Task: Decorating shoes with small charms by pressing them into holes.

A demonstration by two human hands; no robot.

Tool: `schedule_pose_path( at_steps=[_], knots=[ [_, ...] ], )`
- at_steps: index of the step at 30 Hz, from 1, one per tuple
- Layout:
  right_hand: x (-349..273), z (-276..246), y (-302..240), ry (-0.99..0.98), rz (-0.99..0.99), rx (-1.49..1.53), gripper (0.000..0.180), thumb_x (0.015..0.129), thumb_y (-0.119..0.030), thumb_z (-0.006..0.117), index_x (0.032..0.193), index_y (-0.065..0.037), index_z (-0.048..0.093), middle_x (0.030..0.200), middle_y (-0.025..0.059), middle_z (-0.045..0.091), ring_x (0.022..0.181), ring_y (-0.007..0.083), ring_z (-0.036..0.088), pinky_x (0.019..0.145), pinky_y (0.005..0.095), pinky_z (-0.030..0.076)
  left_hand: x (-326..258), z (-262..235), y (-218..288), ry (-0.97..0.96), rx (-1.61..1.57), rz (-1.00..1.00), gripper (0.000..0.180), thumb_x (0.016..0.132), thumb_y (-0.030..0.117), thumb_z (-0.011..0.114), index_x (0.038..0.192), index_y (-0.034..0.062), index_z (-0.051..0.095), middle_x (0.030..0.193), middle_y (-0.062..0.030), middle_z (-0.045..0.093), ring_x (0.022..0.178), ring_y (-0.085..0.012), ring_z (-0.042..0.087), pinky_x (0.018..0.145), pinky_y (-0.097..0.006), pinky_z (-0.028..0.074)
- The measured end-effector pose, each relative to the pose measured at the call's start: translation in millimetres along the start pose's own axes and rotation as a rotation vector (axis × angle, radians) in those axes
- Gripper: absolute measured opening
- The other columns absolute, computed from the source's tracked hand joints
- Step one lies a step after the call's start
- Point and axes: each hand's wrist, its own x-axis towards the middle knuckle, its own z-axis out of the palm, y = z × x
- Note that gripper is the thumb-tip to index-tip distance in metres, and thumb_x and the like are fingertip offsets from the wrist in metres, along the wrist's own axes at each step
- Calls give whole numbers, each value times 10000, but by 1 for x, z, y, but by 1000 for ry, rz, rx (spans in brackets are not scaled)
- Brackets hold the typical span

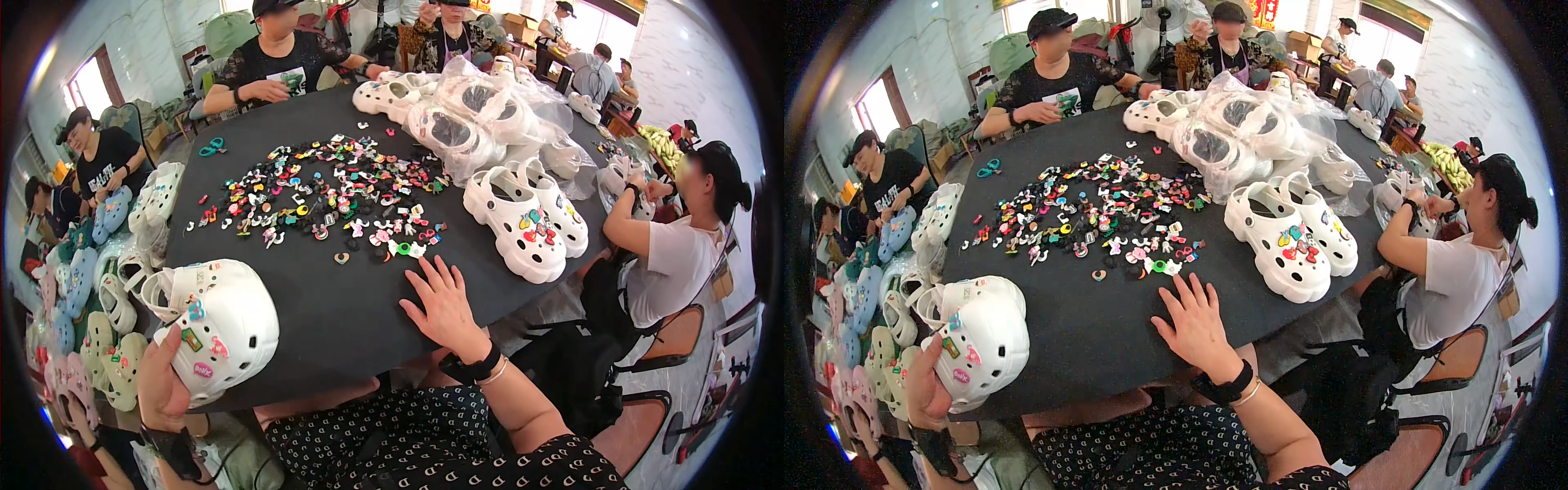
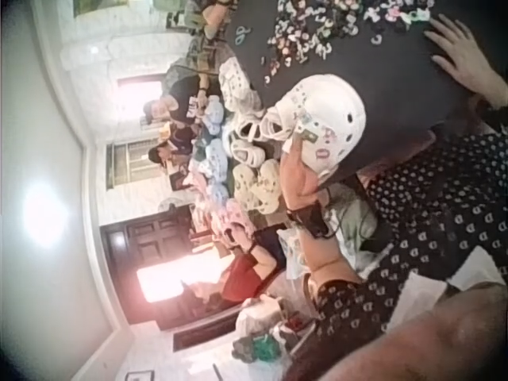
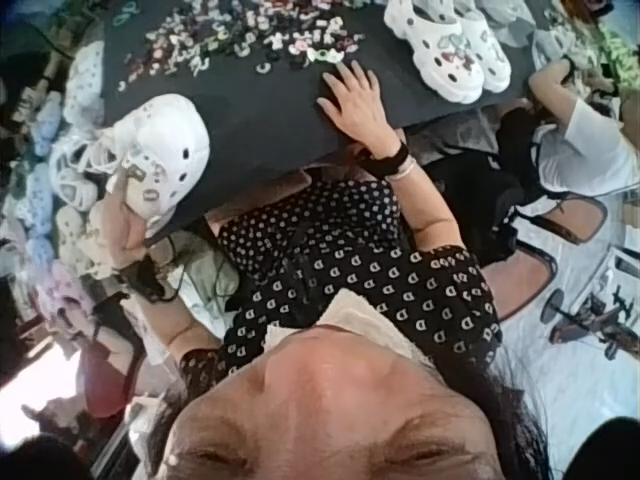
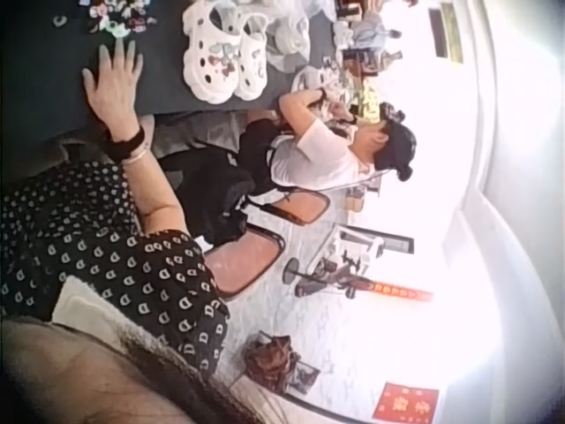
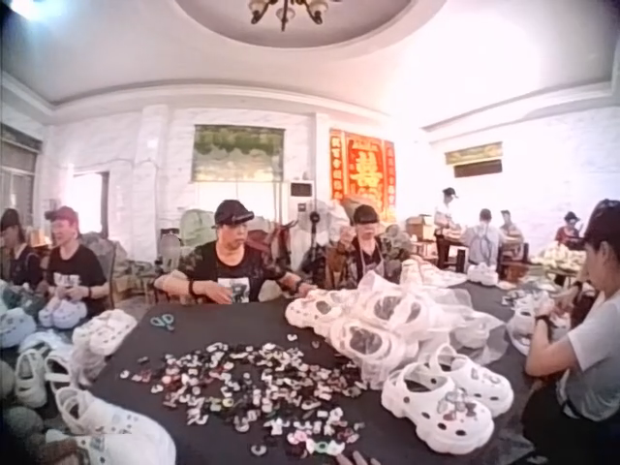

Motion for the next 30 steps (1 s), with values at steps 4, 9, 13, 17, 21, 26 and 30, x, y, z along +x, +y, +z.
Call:
schedule_pose_path(
  at_steps=[4,9,13,17,21,26,30],
  knots=[
    [-1,-1,0,-14,-5,10,495,909,-369,625,1303,-73,578,1407,208,482,1337,422,402,1108,576,293,4,40,-24,-44,-137,41,371,994,129,540,1301,-77,510,1234,-194,634,1049,-296,667,907,-436,552],
    [-1,0,-1,-3,-16,25,496,901,-355,638,1303,-73,577,1403,209,486,1334,423,407,1108,576,295,24,62,-67,-92,-184,-119,367,987,97,522,1302,-88,493,1217,-205,629,1054,-316,665,911,-456,558],
    [-2,0,0,-14,-13,3,498,897,-351,642,1307,-77,577,1404,204,488,1341,421,404,1103,582,300,41,62,-73,-174,-177,-309,357,987,93,516,1299,-82,497,1214,-207,627,1042,-310,671,886,-453,571],
    [-1,2,0,-17,-9,-16,499,897,-354,642,1310,-82,575,1409,198,487,1344,422,401,1099,588,302,48,57,-73,-189,-254,-370,342,980,85,539,1265,-101,509,1167,-206,648,1003,-294,688,856,-425,589],
    [0,6,3,-16,-15,-17,515,890,-354,654,1318,-82,565,1406,191,488,1346,416,395,1103,581,292,44,61,-72,-198,-202,-292,311,981,86,542,1219,-114,530,1150,-200,657,979,-279,698,848,-411,594],
    [13,-7,19,-98,3,167,581,855,-273,700,1355,-53,502,1338,168,524,1282,362,446,1043,522,352,42,56,-76,-150,-178,-230,309,969,71,558,1219,-110,532,1150,-184,656,993,-258,691,851,-401,592],
    [38,-16,40,-98,-5,236,577,840,-207,727,1337,-22,501,1245,195,547,1166,375,523,968,450,446,40,56,-76,-204,-141,-216,313,963,78,578,1222,-95,545,1154,-169,657,1001,-251,688,844,-387,589]
  ],
)
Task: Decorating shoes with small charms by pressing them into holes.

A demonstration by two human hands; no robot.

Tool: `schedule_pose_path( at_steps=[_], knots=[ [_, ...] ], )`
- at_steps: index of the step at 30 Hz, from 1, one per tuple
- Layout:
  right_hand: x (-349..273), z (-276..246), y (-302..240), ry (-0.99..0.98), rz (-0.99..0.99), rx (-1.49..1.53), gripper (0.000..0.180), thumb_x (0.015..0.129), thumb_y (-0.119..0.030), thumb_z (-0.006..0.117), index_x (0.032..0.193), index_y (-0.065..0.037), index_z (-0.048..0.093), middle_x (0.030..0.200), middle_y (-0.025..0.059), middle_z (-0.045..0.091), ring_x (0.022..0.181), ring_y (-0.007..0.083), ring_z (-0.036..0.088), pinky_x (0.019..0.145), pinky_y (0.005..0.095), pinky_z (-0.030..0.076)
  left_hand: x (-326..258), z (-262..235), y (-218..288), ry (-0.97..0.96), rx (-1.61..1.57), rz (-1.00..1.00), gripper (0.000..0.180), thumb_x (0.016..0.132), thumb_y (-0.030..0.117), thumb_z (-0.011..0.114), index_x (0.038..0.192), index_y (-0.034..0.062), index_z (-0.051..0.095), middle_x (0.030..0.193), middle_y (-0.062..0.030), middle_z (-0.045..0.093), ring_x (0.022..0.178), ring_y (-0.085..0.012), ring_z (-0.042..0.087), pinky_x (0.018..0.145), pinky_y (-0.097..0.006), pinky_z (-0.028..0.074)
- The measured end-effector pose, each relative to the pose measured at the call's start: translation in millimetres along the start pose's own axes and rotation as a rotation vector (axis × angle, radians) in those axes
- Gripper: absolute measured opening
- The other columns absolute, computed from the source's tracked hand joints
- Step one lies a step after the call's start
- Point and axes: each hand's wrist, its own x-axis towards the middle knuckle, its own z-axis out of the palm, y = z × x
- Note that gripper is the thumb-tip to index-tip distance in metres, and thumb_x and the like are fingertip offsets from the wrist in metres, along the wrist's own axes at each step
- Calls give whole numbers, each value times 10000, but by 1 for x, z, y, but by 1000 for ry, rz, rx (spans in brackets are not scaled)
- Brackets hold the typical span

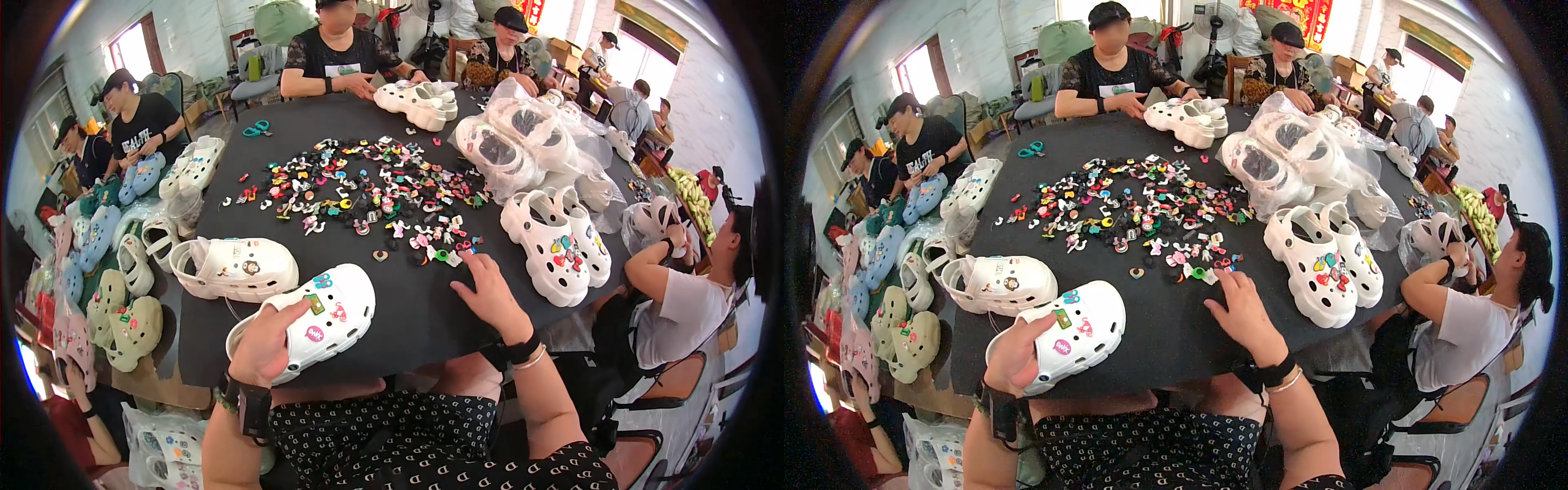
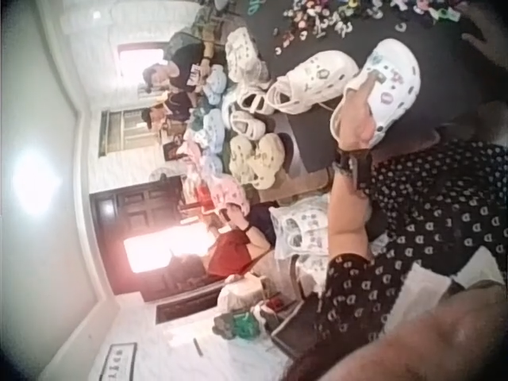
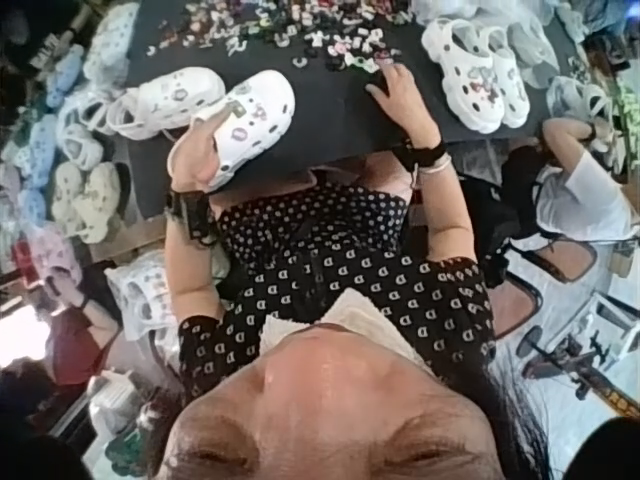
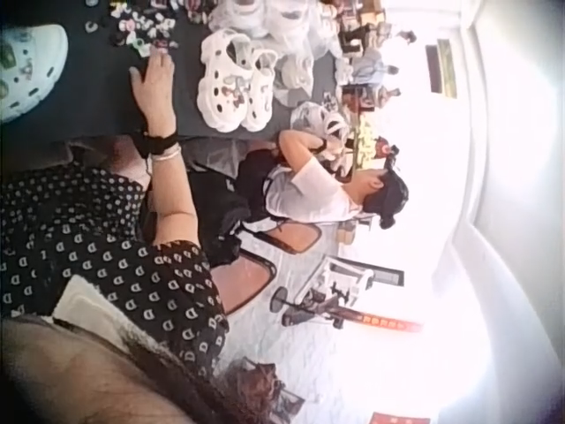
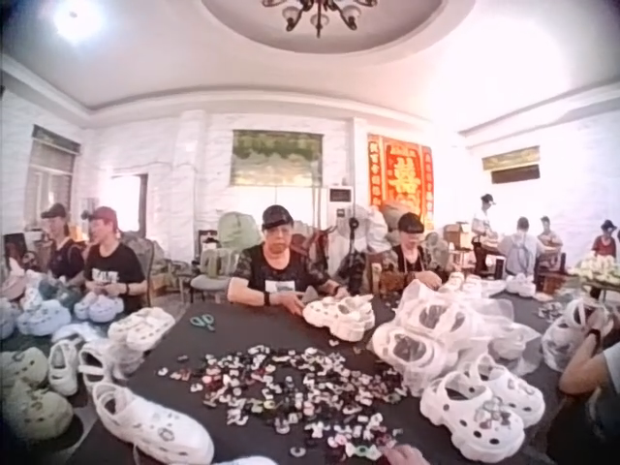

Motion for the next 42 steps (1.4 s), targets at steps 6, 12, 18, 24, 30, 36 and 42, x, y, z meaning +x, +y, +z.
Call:
schedule_pose_path(
  at_steps=[6,12,18,24,30,36,42],
  knots=[
    [17,5,13,28,-7,7,494,768,-206,809,1192,-57,604,1096,160,569,995,344,586,875,403,489,-8,9,0,-11,53,32,340,960,82,587,1245,-97,537,1161,-169,657,1008,-251,686,860,-387,583],
    [29,6,13,-56,63,77,373,738,-185,819,1037,-58,635,1036,176,583,1017,383,572,897,437,476,-9,5,-2,62,86,36,345,959,73,574,1272,-57,509,1190,-167,639,1000,-258,687,848,-404,591],
    [33,3,18,-66,92,107,357,699,-159,834,948,-43,606,985,161,604,977,372,584,844,441,478,-5,11,1,58,23,20,364,948,51,592,1277,-60,483,1206,-181,625,1031,-271,675,864,-411,593],
    [42,1,15,-180,107,6,423,689,-238,852,980,-53,609,952,153,604,956,356,580,853,422,478,-8,6,-2,-13,-4,3,388,938,36,599,1280,-81,460,1236,-204,604,1056,-292,669,887,-420,588],
    [42,8,20,-121,34,9,391,682,-205,862,923,-52,594,868,99,561,829,284,557,736,383,469,-8,-1,-6,-44,-26,3,377,933,21,602,1279,-83,494,1217,-207,628,1056,-290,674,904,-421,582],
    [47,0,18,-188,97,41,315,722,-154,829,923,-26,623,811,114,619,761,286,603,707,387,493,-12,0,-8,-8,20,0,382,939,6,592,1295,-88,488,1240,-210,620,1070,-297,668,918,-420,579],
    [49,-8,18,-138,113,-27,130,855,-123,661,920,-10,671,875,195,692,821,371,669,729,437,525,-17,5,-7,19,24,-10,378,932,-13,587,1291,-82,489,1238,-208,616,1077,-296,661,912,-423,582]
  ],
)
